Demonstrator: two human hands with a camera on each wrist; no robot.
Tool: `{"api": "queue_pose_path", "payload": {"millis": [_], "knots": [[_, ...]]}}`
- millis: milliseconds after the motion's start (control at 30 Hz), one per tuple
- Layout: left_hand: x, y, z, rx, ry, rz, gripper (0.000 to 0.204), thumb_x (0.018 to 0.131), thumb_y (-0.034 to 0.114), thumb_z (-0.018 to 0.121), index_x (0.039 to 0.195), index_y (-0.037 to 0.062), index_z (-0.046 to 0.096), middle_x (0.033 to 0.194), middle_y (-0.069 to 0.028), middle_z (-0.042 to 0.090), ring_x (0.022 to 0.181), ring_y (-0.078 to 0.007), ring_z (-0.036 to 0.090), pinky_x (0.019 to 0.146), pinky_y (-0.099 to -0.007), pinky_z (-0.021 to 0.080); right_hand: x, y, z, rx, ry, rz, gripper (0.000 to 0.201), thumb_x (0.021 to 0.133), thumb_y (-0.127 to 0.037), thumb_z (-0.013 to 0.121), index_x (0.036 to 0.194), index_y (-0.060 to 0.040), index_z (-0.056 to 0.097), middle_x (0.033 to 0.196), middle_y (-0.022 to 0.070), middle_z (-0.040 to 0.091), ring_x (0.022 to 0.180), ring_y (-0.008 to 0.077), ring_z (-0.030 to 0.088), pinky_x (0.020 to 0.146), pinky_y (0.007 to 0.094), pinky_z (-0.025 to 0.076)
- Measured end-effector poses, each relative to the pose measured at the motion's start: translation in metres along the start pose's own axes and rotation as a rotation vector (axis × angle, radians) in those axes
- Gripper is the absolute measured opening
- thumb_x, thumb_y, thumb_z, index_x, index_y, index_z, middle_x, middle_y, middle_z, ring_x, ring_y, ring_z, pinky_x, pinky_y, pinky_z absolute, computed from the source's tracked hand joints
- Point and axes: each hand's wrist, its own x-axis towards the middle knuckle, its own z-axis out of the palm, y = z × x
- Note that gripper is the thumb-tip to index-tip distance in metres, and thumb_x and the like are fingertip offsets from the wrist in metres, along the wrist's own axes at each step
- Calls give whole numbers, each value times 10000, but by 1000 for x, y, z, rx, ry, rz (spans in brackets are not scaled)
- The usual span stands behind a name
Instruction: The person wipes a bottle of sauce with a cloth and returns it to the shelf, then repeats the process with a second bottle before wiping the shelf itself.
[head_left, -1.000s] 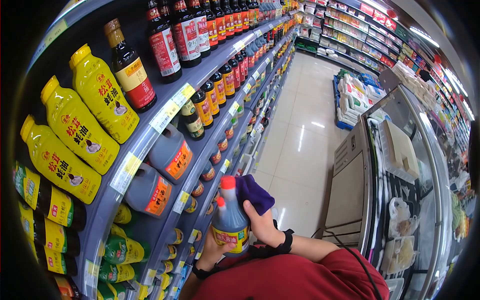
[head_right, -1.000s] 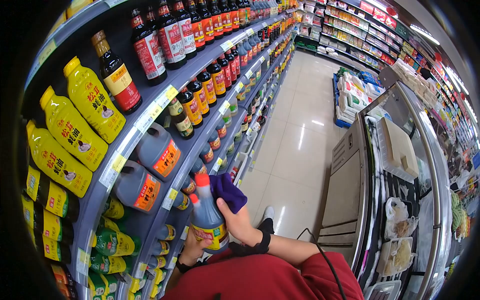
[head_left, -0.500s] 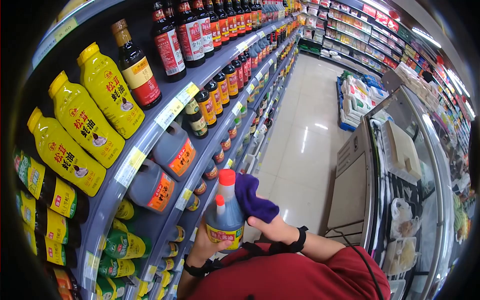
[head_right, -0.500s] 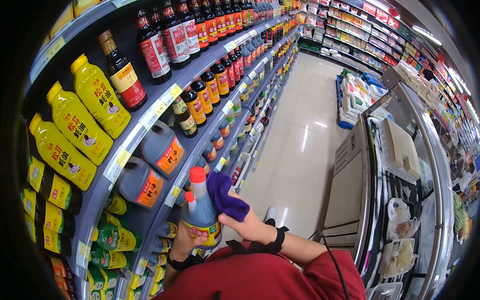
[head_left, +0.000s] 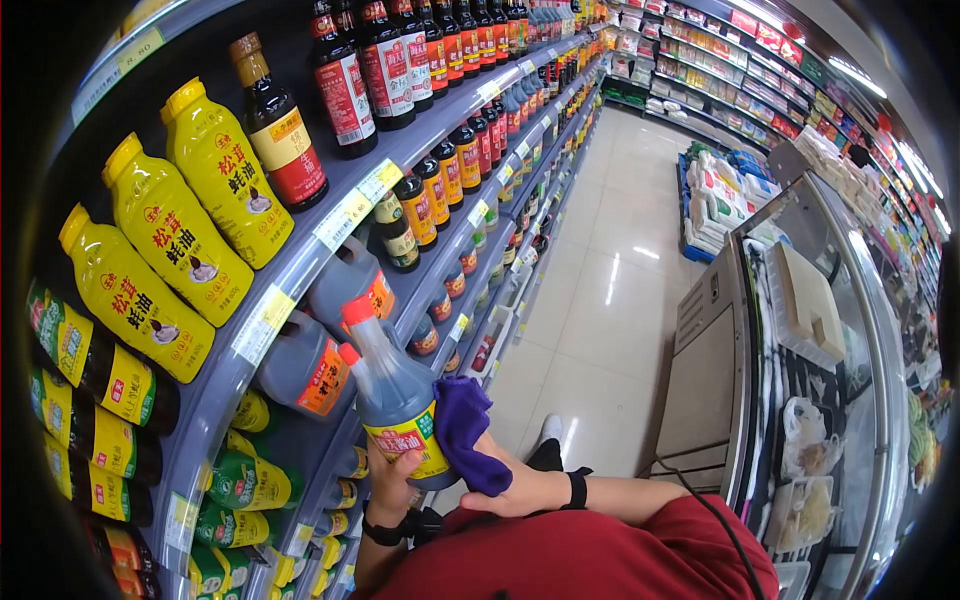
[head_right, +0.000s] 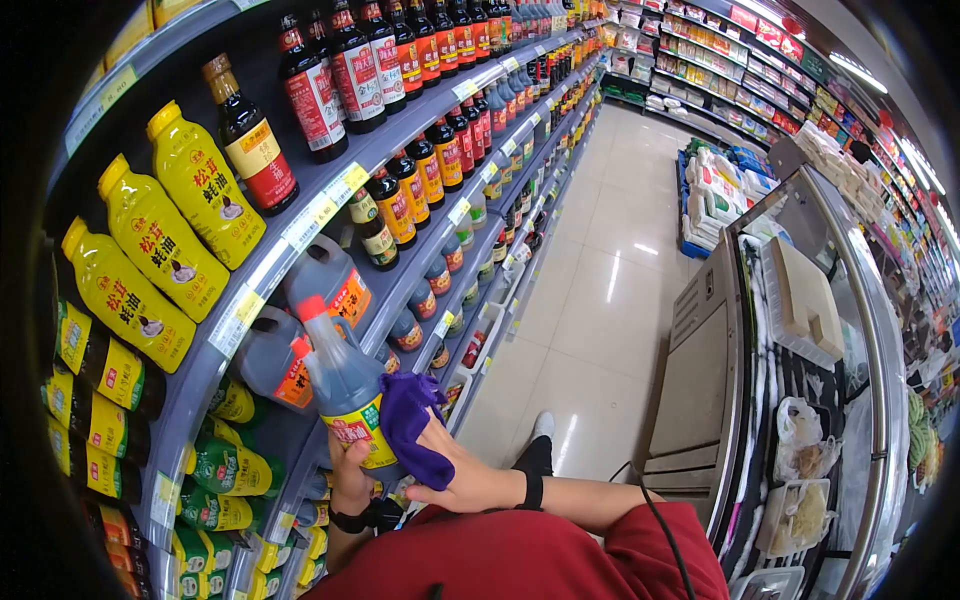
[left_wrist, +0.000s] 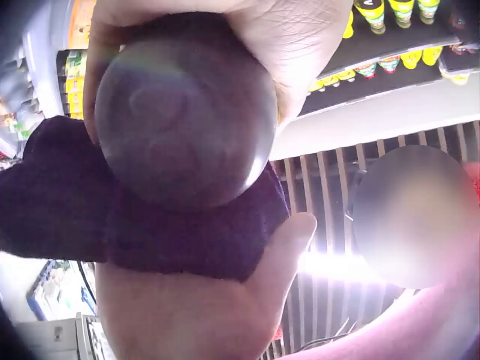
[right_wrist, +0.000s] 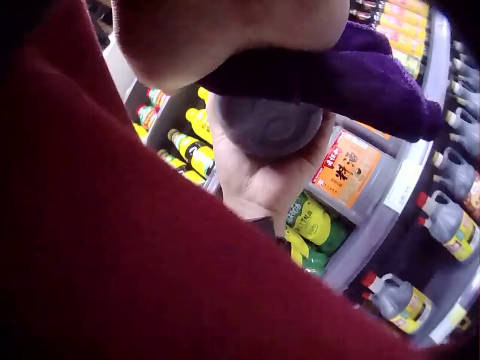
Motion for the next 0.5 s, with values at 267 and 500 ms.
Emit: {"api": "queue_pose_path", "payload": {"millis": [267,500], "knots": [[-16,-11,9,222,-160,-2,774,690,196,789,1286,24,326,1156,-89,516,1040,-181,546,911,-336,453,43,-12,-26,14,211,-175,708,875,-518,507,1353,-8,394,1479,233,215,1395,434,104,1108,510,116],[5,15,5,103,118,225,764,702,259,719,1314,10,335,1198,-105,498,1078,-188,519,935,-340,419,11,4,6,-307,-49,-246,578,744,-364,741,1175,-46,521,1283,232,367,1303,523,200,1059,635,159]]}}
